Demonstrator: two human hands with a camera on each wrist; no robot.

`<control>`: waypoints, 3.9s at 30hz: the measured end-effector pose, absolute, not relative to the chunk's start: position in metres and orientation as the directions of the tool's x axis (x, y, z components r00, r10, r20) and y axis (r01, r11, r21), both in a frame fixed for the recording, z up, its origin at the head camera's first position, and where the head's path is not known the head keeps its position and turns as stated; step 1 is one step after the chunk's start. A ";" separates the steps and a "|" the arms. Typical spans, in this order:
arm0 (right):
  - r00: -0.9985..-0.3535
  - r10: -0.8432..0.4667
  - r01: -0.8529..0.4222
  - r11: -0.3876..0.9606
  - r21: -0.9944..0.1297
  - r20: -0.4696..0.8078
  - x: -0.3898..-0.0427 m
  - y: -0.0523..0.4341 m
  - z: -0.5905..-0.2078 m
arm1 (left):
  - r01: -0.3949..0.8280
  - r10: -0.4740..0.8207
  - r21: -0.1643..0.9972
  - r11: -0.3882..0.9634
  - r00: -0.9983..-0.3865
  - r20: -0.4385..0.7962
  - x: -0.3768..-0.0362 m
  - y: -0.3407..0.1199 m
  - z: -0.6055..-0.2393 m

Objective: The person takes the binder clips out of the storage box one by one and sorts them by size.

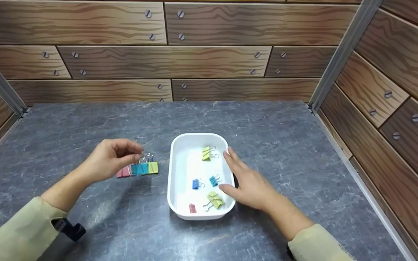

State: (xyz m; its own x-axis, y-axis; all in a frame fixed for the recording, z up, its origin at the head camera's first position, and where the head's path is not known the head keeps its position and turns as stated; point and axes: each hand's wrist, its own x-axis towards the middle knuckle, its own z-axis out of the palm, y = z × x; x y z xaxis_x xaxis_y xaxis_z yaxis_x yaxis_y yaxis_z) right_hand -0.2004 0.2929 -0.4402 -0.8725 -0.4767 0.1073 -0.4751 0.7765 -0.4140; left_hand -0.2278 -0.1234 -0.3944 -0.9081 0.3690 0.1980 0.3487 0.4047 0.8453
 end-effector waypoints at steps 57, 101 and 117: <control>-0.863 -0.489 -0.494 0.765 -0.413 0.128 -0.200 0.292 -0.440 | 0.364 0.460 0.819 0.444 -0.877 0.140 -0.217 -0.110 -0.445; -0.864 -0.489 -0.490 0.757 -0.432 0.123 -0.200 0.295 -0.441 | 0.473 0.706 0.841 0.263 -0.688 0.166 -0.212 -0.004 -0.399; -0.861 -0.491 -0.500 0.762 -0.412 0.136 -0.201 0.291 -0.441 | 0.480 0.823 0.821 0.309 -0.567 0.022 -0.223 0.023 -0.413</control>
